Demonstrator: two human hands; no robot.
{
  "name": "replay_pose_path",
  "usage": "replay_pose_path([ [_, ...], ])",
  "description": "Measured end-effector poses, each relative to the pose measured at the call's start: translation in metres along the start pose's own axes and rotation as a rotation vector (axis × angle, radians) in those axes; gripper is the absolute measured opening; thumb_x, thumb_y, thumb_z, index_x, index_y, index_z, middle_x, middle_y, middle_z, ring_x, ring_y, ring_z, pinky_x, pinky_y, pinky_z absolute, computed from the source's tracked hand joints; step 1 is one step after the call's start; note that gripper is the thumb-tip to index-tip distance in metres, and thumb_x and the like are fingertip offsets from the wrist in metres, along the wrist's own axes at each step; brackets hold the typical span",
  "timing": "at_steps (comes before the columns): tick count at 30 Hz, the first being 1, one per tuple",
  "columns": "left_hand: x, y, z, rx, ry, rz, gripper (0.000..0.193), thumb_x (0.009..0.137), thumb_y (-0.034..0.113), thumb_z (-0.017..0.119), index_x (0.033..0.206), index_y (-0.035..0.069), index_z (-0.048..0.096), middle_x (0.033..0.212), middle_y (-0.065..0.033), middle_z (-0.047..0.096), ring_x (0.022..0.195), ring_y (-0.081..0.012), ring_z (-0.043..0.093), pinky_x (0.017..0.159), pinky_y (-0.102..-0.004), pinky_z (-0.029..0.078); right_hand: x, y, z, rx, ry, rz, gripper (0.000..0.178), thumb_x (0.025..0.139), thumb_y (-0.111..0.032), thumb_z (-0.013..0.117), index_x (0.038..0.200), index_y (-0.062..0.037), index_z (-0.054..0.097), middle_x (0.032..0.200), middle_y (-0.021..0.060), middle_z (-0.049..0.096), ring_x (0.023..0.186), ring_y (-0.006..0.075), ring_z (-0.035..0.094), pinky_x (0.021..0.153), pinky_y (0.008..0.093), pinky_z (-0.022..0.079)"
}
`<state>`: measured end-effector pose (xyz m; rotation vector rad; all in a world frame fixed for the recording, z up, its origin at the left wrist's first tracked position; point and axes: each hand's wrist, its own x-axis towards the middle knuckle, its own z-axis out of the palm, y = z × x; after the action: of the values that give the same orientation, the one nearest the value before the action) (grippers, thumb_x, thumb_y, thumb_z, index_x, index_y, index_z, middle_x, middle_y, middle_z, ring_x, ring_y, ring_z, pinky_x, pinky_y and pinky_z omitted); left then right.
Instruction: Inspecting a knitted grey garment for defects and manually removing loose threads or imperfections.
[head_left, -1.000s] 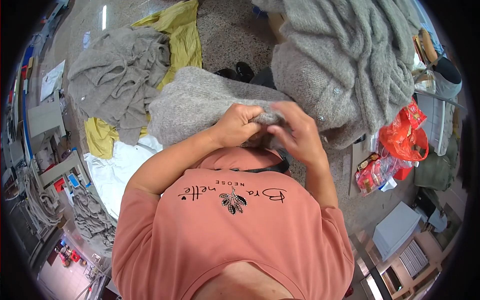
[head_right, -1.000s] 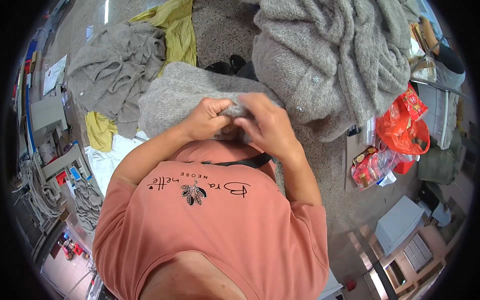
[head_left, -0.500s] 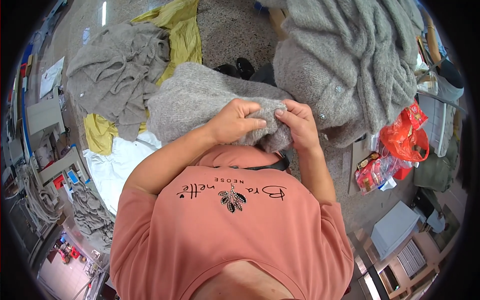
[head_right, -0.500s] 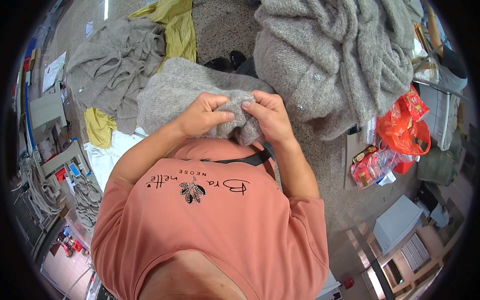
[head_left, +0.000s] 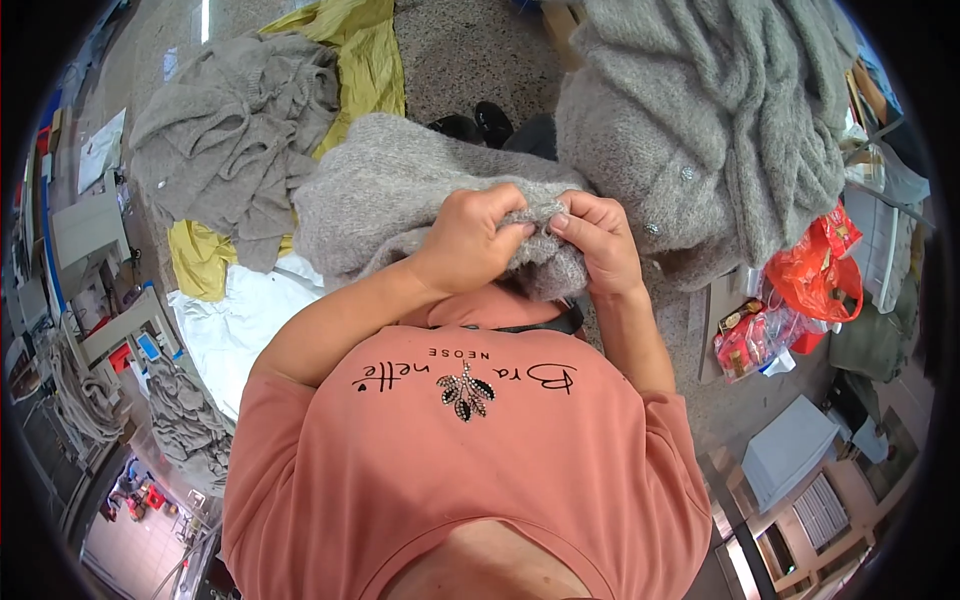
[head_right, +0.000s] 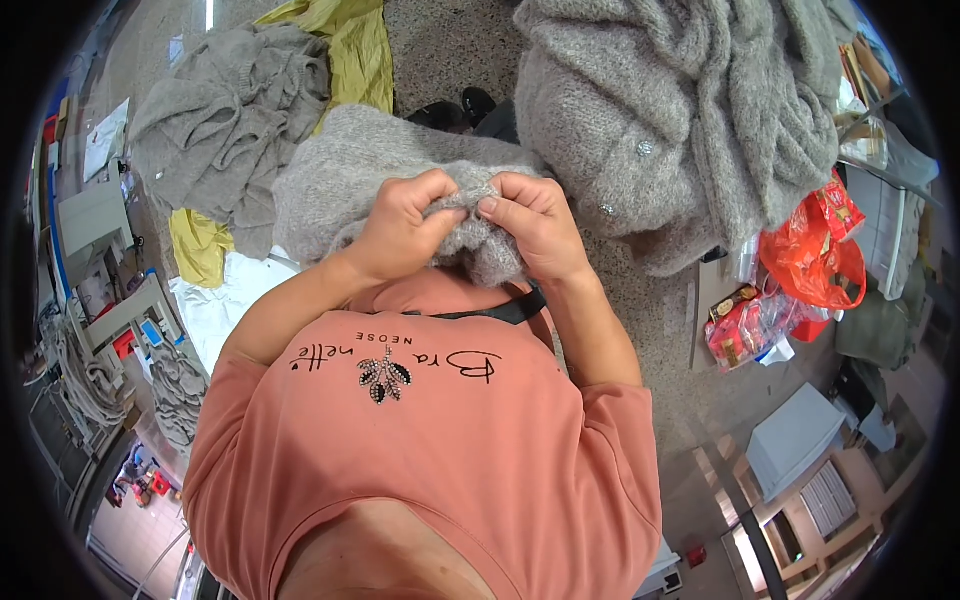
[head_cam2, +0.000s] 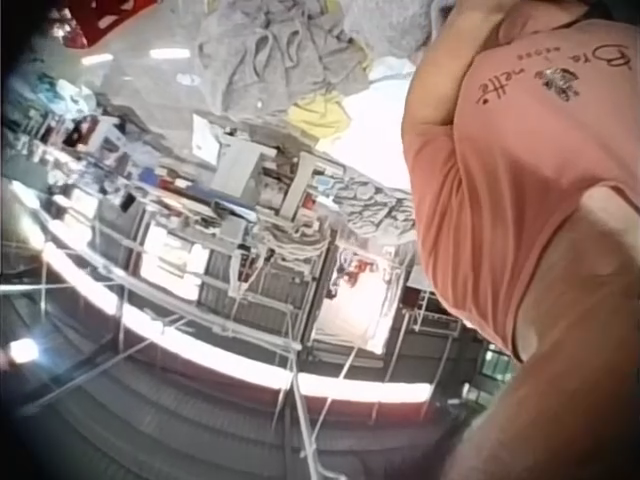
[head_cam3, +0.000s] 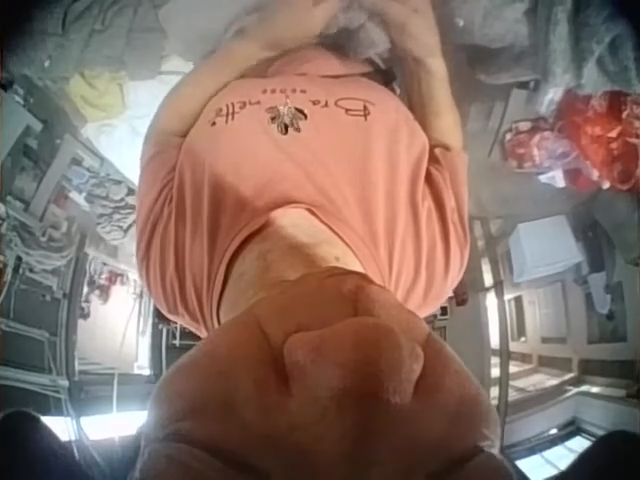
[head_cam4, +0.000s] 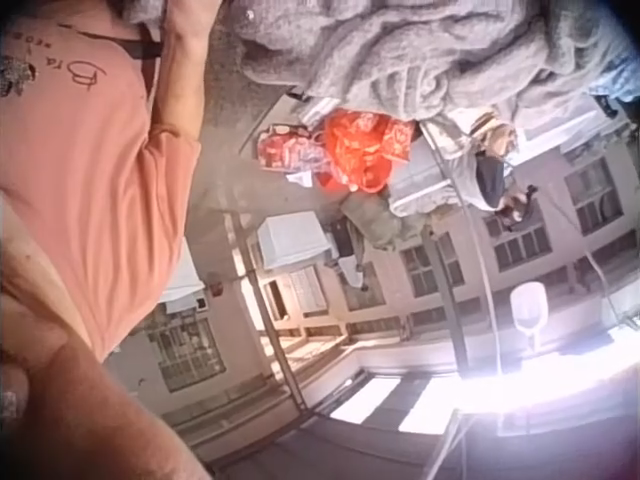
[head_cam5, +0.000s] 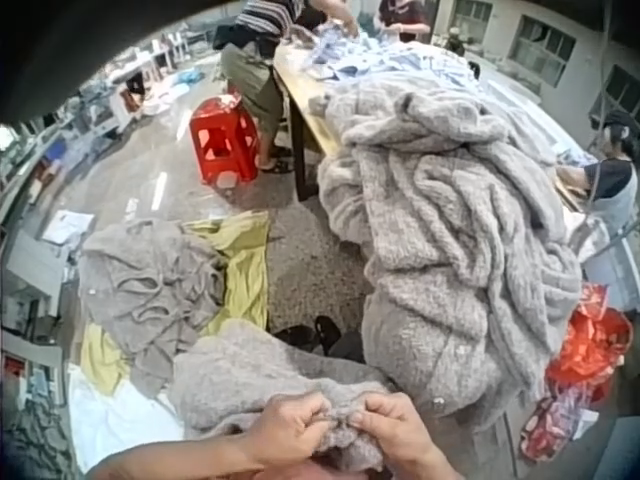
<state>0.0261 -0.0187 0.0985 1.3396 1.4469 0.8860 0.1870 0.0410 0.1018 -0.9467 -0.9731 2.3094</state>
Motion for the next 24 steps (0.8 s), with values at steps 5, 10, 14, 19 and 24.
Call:
replay_pose_path([
  [5,0.008,-0.005,0.000,-0.278,-0.044,-0.035,0.005,0.075,0.003,0.058,0.079,0.000,0.058,0.068,0.0015,0.057,0.063,-0.0044,0.049,0.054,-0.0225,0.041,0.001,0.001,0.000,-0.521,0.061,-0.123,0.007,0.079,-0.003,0.054,0.076,0.0026,0.056,0.069,0.0001,0.055,0.065,0.0062,0.050,0.059,0.0195,0.040],
  [10,0.012,-0.009,-0.021,-0.428,0.071,-0.189,0.006,0.074,0.003,0.059,0.079,0.001,0.061,0.070,0.0000,0.058,0.063,-0.0028,0.049,0.056,-0.0201,0.042,-0.002,0.000,-0.011,-0.265,0.017,0.091,0.036,0.075,-0.002,0.059,0.108,0.0005,0.043,0.087,0.0040,0.054,0.071,0.0091,0.053,0.058,0.0197,0.043],
  [14,0.014,-0.018,-0.045,-0.637,0.171,-0.164,0.009,0.073,0.001,0.058,0.082,0.000,0.061,0.072,-0.0020,0.060,0.064,-0.0049,0.053,0.058,-0.0206,0.044,-0.016,0.039,-0.036,-0.273,0.141,0.140,0.034,0.073,0.002,0.060,0.105,0.0020,0.049,0.083,0.0036,0.057,0.077,0.0104,0.053,0.063,0.0223,0.045],
  [19,0.023,-0.016,-0.084,-0.969,0.358,-0.190,0.016,0.073,-0.003,0.051,0.087,-0.005,0.057,0.081,-0.0095,0.062,0.070,-0.0153,0.059,0.067,-0.0274,0.048,-0.021,0.071,-0.047,-0.615,0.110,0.205,0.023,0.073,-0.003,0.062,0.096,0.0023,0.058,0.090,0.0042,0.061,0.080,0.0073,0.051,0.070,0.0251,0.045],
  [24,0.025,-0.019,-0.116,-1.147,0.607,-0.156,0.018,0.073,0.000,0.051,0.090,-0.004,0.055,0.090,-0.0132,0.058,0.088,-0.0240,0.055,0.084,-0.0369,0.042,-0.022,0.047,-0.038,-1.430,0.339,-0.130,0.018,0.072,-0.003,0.062,0.089,0.0011,0.058,0.076,0.0095,0.059,0.068,0.0200,0.056,0.063,0.0287,0.044],
])
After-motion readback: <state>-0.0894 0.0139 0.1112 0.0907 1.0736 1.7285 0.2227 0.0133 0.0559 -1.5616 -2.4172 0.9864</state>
